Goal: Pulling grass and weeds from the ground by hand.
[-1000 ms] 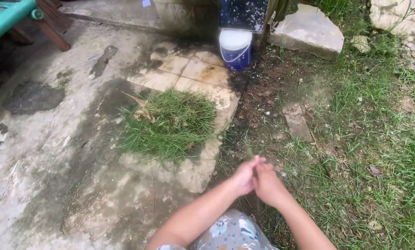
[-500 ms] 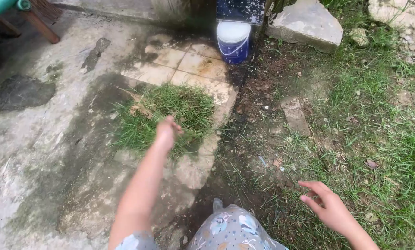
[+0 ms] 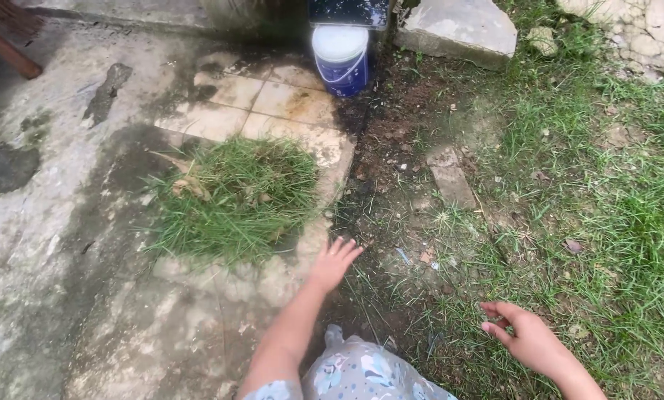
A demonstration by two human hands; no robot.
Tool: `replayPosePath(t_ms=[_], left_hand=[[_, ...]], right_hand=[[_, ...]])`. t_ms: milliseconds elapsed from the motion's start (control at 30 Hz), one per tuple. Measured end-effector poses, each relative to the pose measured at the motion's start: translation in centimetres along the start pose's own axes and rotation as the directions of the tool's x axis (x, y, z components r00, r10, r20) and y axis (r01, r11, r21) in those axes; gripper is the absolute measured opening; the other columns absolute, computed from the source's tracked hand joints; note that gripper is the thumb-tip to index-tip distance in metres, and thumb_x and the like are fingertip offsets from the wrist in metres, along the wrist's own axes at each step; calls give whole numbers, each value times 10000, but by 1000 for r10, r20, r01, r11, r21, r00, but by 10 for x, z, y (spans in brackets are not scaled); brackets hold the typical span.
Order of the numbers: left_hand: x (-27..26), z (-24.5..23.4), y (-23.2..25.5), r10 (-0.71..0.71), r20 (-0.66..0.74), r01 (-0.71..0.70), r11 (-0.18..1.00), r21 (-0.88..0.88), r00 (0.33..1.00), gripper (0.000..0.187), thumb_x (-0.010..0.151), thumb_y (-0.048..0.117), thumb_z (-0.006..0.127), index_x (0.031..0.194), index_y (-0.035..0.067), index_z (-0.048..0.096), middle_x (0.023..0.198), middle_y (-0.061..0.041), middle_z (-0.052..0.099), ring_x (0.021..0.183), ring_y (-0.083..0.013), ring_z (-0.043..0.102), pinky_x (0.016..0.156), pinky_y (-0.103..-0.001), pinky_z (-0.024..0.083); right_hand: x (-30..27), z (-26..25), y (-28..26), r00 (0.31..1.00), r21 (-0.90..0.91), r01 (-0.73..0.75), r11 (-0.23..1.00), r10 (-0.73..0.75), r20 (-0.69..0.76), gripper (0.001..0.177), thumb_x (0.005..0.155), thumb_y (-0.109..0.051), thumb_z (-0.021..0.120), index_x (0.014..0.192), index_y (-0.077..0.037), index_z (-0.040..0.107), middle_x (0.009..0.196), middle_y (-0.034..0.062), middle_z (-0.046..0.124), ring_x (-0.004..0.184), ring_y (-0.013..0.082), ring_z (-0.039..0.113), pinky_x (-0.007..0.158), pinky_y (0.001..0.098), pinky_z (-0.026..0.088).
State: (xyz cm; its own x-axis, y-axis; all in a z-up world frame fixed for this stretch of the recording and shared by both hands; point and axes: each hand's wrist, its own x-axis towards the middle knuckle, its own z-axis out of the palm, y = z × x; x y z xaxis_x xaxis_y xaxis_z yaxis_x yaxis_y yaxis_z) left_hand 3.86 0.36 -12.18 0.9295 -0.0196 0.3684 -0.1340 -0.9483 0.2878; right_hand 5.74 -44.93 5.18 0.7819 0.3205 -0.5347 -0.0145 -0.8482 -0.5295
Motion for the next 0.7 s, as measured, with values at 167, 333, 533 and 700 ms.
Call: replayPosePath(t_ms=[167,333,533,700], left_hand=[[-3,69,-12,154,278,-250,901,354,948,831,682,81,540,1484,278,447,1450,-71,589,1394,-356,468,1038,-654,341],[-30,38,-54,-139,649,-58,960,272,748,256,950,181,518,1147,154,681,1224,-68,668,1278,-250,549,1078,-483,395],[-78,-37,-143,-654,433,629,745,223,620,213,935,164,553,1087,108,691,1185,-202,693,1107,-375,661,974,-488,516],[-72,-68,-249,-825,88,799,506,-325,558,217,1027,196,477,1031,75,657,1017,-158,705,927,-303,673,859,-453,571]], right_hand=[[12,0,27,999,39,39,998,-40,9,476,876,-349,737,1317,-187,661,1198,38,794,1025,184,746,913,349,618],[14,-4,33,989,-49,-137,989,139,51,505,916,-375,755,1382,-214,643,1114,75,760,994,208,739,911,359,626],[28,6,67,992,-24,-125,992,125,24,516,902,-385,762,1371,-202,645,1127,60,802,998,195,751,915,361,629],[27,7,71,992,-75,-117,990,120,35,511,904,-386,760,1368,-205,649,1165,37,791,1052,185,741,964,360,606]])
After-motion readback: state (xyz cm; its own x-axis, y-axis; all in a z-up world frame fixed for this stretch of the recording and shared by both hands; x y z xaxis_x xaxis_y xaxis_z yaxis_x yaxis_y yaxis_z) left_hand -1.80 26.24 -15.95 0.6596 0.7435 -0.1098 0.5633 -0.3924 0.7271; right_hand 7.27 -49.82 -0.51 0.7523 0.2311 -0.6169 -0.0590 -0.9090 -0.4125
